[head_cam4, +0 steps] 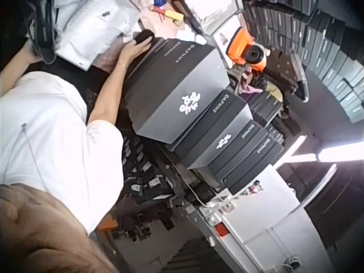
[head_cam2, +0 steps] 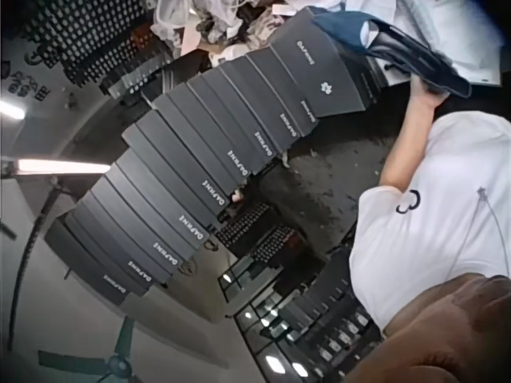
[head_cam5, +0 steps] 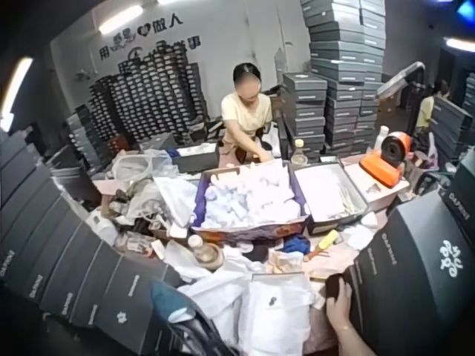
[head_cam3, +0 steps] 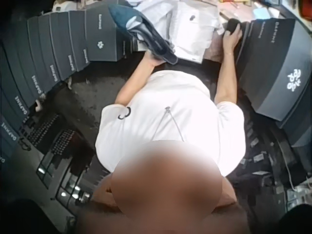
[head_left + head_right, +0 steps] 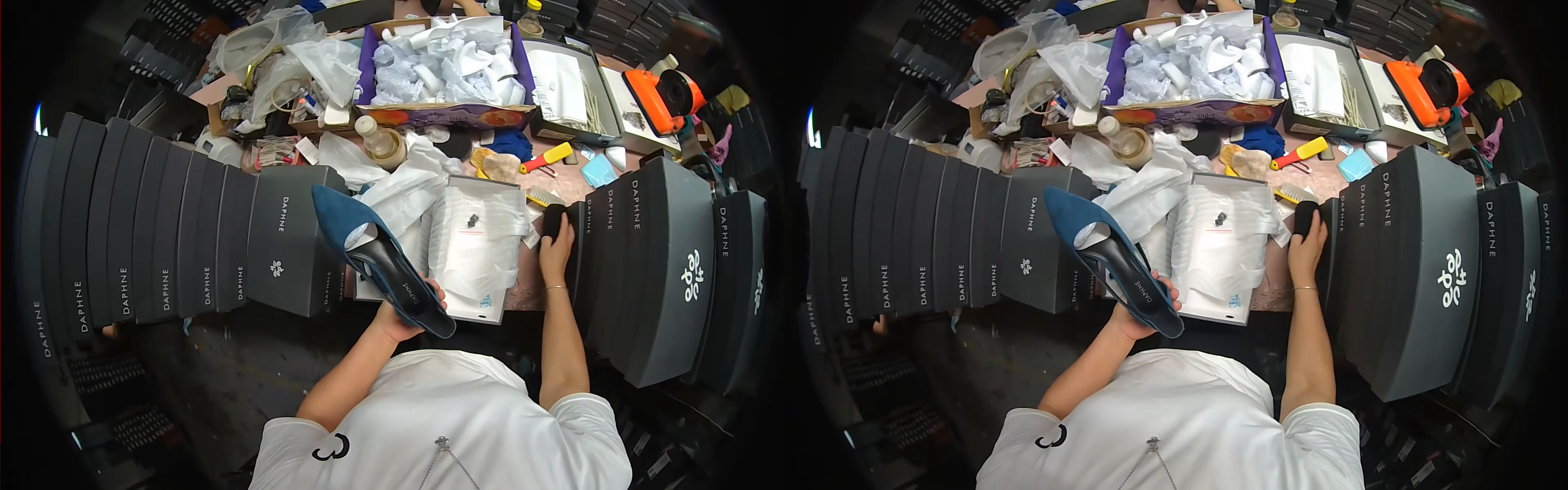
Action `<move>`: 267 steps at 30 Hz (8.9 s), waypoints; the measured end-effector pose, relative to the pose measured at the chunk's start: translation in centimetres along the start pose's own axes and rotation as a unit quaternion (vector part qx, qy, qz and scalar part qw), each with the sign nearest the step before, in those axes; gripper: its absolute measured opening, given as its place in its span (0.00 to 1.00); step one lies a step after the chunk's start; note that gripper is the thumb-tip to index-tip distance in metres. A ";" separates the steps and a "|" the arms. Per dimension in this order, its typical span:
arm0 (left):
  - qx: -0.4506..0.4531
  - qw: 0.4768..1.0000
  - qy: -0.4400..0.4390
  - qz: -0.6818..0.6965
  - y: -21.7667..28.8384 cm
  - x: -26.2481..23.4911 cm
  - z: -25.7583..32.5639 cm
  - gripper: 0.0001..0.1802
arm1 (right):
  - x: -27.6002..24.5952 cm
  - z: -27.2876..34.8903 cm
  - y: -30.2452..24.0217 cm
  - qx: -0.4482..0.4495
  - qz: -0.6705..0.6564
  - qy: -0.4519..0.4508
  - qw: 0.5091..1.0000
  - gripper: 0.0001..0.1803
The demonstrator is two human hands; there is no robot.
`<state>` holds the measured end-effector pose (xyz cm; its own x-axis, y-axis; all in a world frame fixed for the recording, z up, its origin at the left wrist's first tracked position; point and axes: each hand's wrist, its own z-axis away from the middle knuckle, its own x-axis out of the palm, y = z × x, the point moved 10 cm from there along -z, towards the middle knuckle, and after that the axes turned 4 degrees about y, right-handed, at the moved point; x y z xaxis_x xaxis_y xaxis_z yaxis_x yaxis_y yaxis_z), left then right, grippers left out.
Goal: Stuffing shoes with paper, cleaning surfaces with a brush and iron, and placing them into boxes for packaging.
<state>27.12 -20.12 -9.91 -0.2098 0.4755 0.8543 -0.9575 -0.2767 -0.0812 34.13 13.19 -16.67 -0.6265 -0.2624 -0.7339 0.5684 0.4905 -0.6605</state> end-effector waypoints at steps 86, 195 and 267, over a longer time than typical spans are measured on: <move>0.194 0.886 0.086 -0.412 9.7 1.7 8.1 0.05 | 3.1 1.4 -24.1 -0.114 -0.045 -0.317 0.941 0.18; 0.605 0.670 -0.023 -0.430 8.9 27.6 16.6 0.22 | -16.8 -0.2 -27.8 -0.128 -0.387 -0.120 0.905 0.07; 0.592 0.641 0.344 -0.347 46.2 5.3 16.1 0.24 | 17.0 17.2 -30.0 -0.178 0.006 -0.541 0.822 0.34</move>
<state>-15.04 -43.84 -0.89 -0.2417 0.9703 0.0121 -0.1322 -0.0452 0.9902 15.63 -20.30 -12.09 0.3278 -0.7463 -0.5793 0.2581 0.6606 -0.7050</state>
